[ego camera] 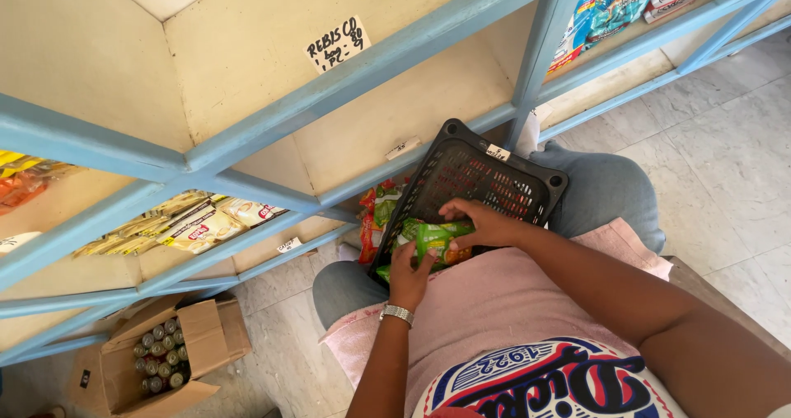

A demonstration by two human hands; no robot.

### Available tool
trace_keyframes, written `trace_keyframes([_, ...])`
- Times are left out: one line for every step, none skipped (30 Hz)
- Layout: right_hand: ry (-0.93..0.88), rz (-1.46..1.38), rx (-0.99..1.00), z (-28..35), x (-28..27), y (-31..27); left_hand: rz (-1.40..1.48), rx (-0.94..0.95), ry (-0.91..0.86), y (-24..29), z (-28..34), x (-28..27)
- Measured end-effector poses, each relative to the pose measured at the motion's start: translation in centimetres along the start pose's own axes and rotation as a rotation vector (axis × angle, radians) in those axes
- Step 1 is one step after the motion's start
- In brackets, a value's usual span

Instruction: Organizing and stocking instant noodle packets on a store shelf.

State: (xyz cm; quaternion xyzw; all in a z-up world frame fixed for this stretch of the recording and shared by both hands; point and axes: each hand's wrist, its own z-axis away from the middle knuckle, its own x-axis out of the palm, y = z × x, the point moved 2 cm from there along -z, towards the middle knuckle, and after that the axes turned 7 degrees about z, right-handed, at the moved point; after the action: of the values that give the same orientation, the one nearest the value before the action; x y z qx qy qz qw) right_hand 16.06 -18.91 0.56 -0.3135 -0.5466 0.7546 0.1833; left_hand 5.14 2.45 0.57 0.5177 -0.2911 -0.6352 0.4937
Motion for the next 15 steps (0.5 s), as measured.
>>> trace_keyframes([0.03,0.035,-0.024,0.0,-0.4,-0.3,0.017,0.055,0.028,-1.1,-0.4,-0.2])
trace_keyframes([0.03,0.036,-0.029,0.1,-0.6,-0.9,0.016,0.058,0.031,-1.2,-0.6,-0.5])
trace_keyframes([0.044,0.036,-0.003,0.2,-1.0,-1.3,0.206,-0.002,-0.003,-1.5,-0.7,-0.7])
trace_keyframes([0.062,0.036,0.024,0.2,-1.3,-1.8,0.395,-0.06,-0.041,-1.8,-1.0,-0.8])
trace_keyframes([0.064,0.037,0.021,-0.1,-1.3,-1.2,0.393,-0.057,-0.041,-1.0,-1.0,-1.3])
trace_keyframes([0.056,-0.093,0.059,-0.3,-1.2,-0.5,0.511,-0.094,-0.036,-0.2,-0.9,-1.7])
trace_keyframes([0.048,-0.223,0.096,-0.5,-1.2,0.3,0.628,-0.132,-0.032,0.5,-0.8,-2.1])
trace_keyframes([0.049,-0.223,0.096,-0.6,-1.2,0.4,0.627,-0.131,-0.033,0.9,-0.8,-2.4])
trace_keyframes([0.052,-0.322,0.095,-0.6,-1.2,0.5,0.668,-0.158,-0.025,1.1,-0.7,-2.6])
trace_keyframes([0.053,-0.42,0.094,-0.7,-1.3,0.6,0.711,-0.184,-0.015,1.4,-0.7,-2.8])
trace_keyframes([0.052,-0.419,0.093,-0.6,-1.5,0.2,0.712,-0.183,-0.014,1.2,-0.7,-2.8])
trace_keyframes([0.073,-0.426,0.113,-0.5,-1.7,-0.1,0.726,-0.198,-0.012,1.1,-0.8,-2.8])
trace_keyframes([0.093,-0.433,0.132,-0.4,-2.0,-0.4,0.739,-0.212,-0.01,1.0,-0.8,-2.8])
trace_keyframes([0.093,-0.432,0.132,-0.3,-2.1,-0.5,0.74,-0.211,-0.01,0.8,-0.9,-2.6])
trace_keyframes([0.12,-0.458,0.169,-0.3,-2.2,-0.6,0.767,-0.259,-0.004,0.5,-0.9,-2.5])
